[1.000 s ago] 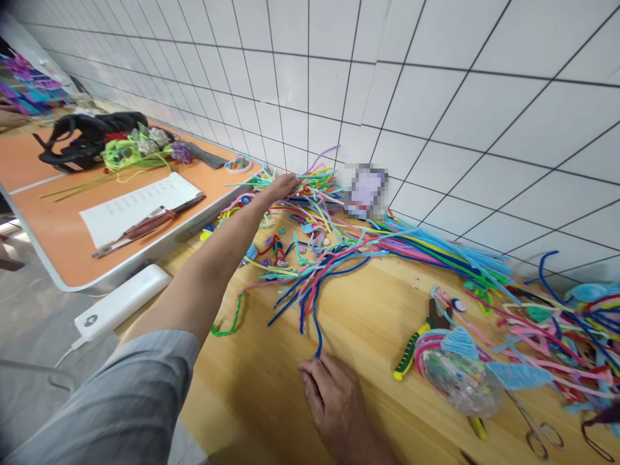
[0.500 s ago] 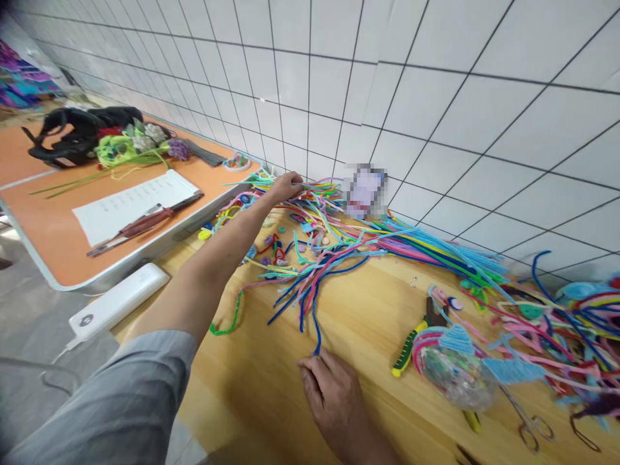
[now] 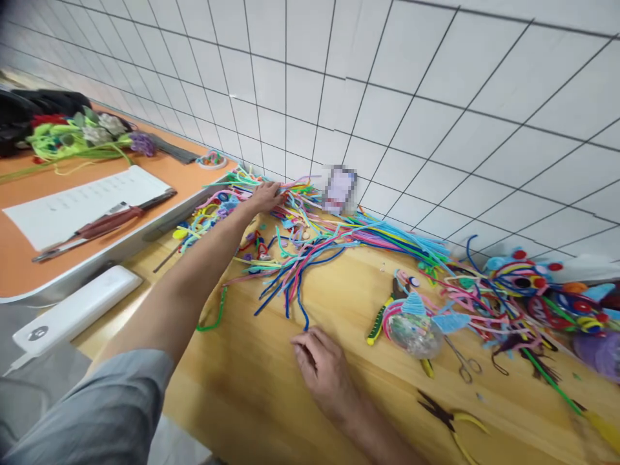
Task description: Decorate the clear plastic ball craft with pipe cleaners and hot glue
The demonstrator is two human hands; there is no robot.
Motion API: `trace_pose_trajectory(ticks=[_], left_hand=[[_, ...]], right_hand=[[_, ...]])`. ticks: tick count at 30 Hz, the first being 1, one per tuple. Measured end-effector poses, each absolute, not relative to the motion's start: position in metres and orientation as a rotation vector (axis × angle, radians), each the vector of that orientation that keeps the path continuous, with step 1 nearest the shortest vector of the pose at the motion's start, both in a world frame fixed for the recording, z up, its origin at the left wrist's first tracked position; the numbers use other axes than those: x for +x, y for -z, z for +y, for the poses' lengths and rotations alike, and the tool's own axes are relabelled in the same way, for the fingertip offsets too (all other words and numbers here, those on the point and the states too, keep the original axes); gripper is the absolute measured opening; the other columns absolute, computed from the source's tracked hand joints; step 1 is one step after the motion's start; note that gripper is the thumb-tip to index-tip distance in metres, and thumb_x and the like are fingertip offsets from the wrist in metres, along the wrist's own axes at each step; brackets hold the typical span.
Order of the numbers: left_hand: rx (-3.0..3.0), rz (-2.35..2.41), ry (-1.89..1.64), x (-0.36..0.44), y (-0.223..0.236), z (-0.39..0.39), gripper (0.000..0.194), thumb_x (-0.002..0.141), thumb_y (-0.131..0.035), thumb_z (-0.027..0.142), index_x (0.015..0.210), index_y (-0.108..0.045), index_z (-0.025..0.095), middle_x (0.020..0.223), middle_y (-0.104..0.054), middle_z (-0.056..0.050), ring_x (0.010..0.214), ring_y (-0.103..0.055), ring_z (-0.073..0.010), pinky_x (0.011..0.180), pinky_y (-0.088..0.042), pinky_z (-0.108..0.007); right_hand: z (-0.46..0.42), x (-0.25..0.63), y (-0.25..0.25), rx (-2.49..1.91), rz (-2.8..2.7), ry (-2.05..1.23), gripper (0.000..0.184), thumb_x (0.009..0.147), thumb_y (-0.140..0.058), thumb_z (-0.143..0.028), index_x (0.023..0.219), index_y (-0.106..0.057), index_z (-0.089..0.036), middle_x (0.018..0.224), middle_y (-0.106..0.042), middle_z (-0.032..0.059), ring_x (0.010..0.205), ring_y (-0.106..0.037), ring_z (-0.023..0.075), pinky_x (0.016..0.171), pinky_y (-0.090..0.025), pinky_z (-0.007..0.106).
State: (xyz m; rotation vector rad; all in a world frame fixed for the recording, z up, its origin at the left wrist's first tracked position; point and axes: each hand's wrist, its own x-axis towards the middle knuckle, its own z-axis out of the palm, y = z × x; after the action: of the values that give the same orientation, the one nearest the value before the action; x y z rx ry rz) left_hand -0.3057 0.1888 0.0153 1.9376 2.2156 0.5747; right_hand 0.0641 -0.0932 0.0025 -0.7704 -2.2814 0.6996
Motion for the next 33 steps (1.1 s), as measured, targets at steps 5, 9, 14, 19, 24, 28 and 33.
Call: trace_pose_trajectory(ticks=[5,9,14,19,24,28,33], left_hand=[[1.898,2.233,-0.627,-0.311,-0.004,0.197,0.058,0.104,-0.045,0.042,0.156,-0.052,0.018,0.161,-0.052,-0.019,0.152,-0.041,-0.0358,0.128,-0.026,-0.052],[1.863,2.246,-0.673,-0.311,0.0,0.203,0.047,0.104,-0.048,0.041,0.143,-0.064,0.02,0.152,-0.06,-0.018,0.146,-0.047,-0.0348,0.126,-0.029,-0.052],[1.845,2.259,-0.747,-0.311,0.005,0.205,0.037,0.104,-0.05,0.037,0.128,-0.072,0.018,0.141,-0.067,-0.02,0.139,-0.053,-0.0352,0.121,-0.035,-0.05],[1.84,2.258,-0.814,-0.309,0.012,0.204,0.038,0.106,-0.048,0.037,0.13,-0.07,0.018,0.143,-0.065,-0.02,0.141,-0.05,-0.0348,0.124,-0.03,-0.052],[1.83,2.245,-0.853,-0.307,0.015,0.204,0.037,0.106,-0.049,0.035,0.132,-0.07,0.019,0.145,-0.064,-0.019,0.144,-0.047,-0.0353,0.127,-0.024,-0.054],[1.824,2.23,-0.874,-0.307,0.014,0.205,0.037,0.107,-0.048,0.035,0.132,-0.07,0.02,0.145,-0.064,-0.018,0.144,-0.046,-0.0352,0.127,-0.024,-0.054],[1.817,2.212,-0.896,-0.306,0.012,0.204,0.037,0.106,-0.048,0.034,0.132,-0.07,0.019,0.144,-0.064,-0.019,0.145,-0.045,-0.036,0.127,-0.023,-0.055]], right_hand=[[-0.064,0.056,-0.062,-0.852,-2.411,-0.481,0.02,0.106,-0.051,-0.017,0.11,-0.07,-0.023,0.101,-0.077,0.0053,0.095,-0.074,0.0185,0.084,-0.057,0.03],[0.013,0.026,-0.11,-1.114,-2.524,-0.094,0.028,0.108,-0.048,-0.026,0.109,-0.076,-0.021,0.11,-0.08,0.0104,0.104,-0.073,0.0257,0.093,-0.054,0.038],[0.116,-0.028,-0.123,-1.653,-2.629,0.164,0.036,0.106,-0.045,-0.027,0.116,-0.079,-0.021,0.122,-0.08,0.0123,0.115,-0.072,0.0285,0.091,-0.052,0.035],[0.165,-0.057,-0.094,-1.833,-2.704,0.222,0.035,0.103,-0.051,-0.031,0.122,-0.078,-0.017,0.124,-0.079,0.0175,0.117,-0.072,0.0305,0.089,-0.051,0.036],[0.18,-0.058,-0.071,-1.89,-2.788,0.269,0.033,0.101,-0.056,-0.028,0.121,-0.08,-0.014,0.122,-0.079,0.0215,0.116,-0.073,0.0321,0.091,-0.051,0.038],[0.188,-0.046,-0.079,-1.917,-2.782,0.35,0.035,0.103,-0.052,-0.025,0.123,-0.079,-0.016,0.124,-0.078,0.0223,0.114,-0.073,0.0317,0.089,-0.051,0.039],[0.205,-0.01,-0.123,-1.943,-2.649,0.517,0.039,0.105,-0.046,-0.025,0.127,-0.078,-0.016,0.122,-0.077,0.0236,0.107,-0.073,0.0339,0.081,-0.05,0.041]])
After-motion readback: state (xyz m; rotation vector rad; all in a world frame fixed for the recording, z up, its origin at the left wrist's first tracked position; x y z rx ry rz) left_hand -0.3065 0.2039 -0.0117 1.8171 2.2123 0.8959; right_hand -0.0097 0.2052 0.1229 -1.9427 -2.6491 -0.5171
